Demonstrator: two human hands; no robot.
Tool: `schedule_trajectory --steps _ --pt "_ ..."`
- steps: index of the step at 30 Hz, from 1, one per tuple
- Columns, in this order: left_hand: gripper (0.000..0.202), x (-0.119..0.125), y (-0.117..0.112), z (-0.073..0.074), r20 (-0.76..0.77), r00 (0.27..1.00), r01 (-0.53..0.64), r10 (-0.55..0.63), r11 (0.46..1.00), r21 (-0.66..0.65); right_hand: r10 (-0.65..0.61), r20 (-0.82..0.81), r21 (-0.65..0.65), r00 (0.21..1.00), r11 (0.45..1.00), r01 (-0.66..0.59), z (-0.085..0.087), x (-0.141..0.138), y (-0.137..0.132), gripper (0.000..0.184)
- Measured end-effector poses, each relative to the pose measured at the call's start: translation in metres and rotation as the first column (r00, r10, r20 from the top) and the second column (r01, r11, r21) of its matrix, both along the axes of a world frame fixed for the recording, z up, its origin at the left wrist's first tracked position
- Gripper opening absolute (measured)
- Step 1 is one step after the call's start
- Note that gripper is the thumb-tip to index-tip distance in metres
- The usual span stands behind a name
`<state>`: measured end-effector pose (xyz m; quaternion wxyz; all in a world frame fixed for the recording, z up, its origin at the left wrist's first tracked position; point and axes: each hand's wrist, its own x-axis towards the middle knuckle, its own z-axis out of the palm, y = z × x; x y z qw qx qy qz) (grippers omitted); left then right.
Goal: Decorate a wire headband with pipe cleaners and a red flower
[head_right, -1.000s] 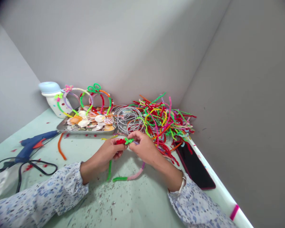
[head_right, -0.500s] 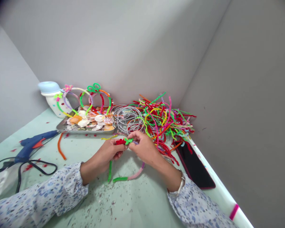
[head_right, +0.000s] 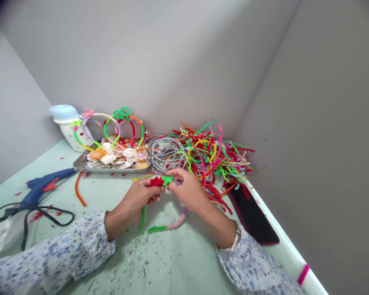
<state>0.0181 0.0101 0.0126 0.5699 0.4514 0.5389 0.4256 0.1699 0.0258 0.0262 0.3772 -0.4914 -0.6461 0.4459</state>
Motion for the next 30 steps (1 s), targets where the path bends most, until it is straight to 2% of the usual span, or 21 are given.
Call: schedule_trajectory --steps 4,8,14,19,30 --pt "0.009 0.0 0.0 -0.001 0.007 1.0 -0.004 0.004 1.0 0.006 0.006 0.029 0.05 1.0 0.999 -0.007 -0.002 0.0 0.0 0.033" --pt "0.009 0.0 0.0 0.001 0.008 1.0 0.006 -0.006 1.0 0.018 -0.011 0.113 0.156 0.993 0.988 -0.007 -0.007 -0.001 -0.001 0.035" --pt "0.013 -0.002 0.002 -0.003 -0.033 0.999 0.003 -0.001 0.996 0.086 -0.056 0.231 0.266 0.971 0.964 -0.007 -0.009 0.0 -0.001 0.039" --pt "0.012 -0.003 0.004 -0.008 -0.053 0.999 -0.003 0.012 0.988 0.156 -0.067 0.257 0.278 0.964 0.961 -0.007 -0.011 -0.001 -0.002 0.039" --pt "0.015 -0.003 0.002 -0.006 -0.075 0.997 -0.013 0.025 0.988 0.157 -0.076 0.233 0.244 0.969 0.97 0.017 -0.013 -0.002 0.0 0.04"
